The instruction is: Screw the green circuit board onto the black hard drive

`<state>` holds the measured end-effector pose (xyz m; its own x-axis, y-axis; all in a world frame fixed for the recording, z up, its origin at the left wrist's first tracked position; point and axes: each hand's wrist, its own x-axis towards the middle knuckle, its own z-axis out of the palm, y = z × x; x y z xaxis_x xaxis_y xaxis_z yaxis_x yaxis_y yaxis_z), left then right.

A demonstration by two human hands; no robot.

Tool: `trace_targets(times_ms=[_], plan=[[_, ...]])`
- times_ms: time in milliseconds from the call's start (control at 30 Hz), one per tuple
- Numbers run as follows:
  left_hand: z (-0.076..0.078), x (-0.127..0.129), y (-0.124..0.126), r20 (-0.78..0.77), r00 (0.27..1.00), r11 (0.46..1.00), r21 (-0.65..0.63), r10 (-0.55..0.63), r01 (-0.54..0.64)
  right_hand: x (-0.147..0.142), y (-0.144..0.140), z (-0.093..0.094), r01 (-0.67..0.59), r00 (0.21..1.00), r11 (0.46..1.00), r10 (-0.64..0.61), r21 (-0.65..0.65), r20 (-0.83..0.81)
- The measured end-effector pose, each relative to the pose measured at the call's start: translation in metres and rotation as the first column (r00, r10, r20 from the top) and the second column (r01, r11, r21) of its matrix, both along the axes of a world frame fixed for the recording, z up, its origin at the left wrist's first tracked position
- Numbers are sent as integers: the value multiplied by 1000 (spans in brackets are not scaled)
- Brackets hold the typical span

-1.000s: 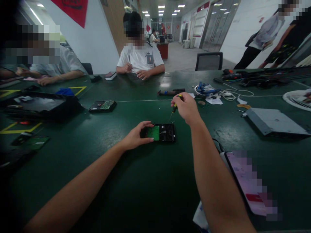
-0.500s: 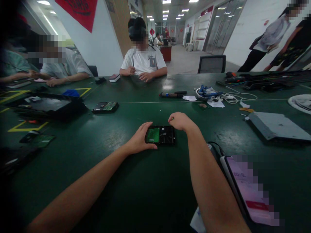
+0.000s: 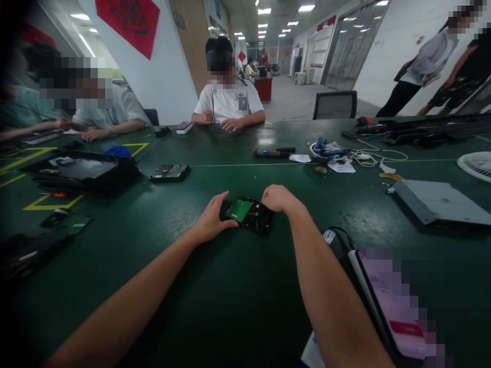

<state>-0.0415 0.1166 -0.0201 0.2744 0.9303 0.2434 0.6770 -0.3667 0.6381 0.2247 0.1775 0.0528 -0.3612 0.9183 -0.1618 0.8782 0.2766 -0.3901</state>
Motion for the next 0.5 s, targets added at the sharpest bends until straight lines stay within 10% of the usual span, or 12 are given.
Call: trace_targets(times_ms=[200,367,500], plan=[[13,-31,-10,43,991,985,-108,-129,133,3,-6,3,-79,991,978,57,-192,-120],[0,2,-17,178,957,971,-104,230,-214,28,6,-9,208,969,977,-213,-52,-125],[-6,39,-30,-10,951,951,-32,308,-308,47,16,-22,308,950,951,-307,22,-48]])
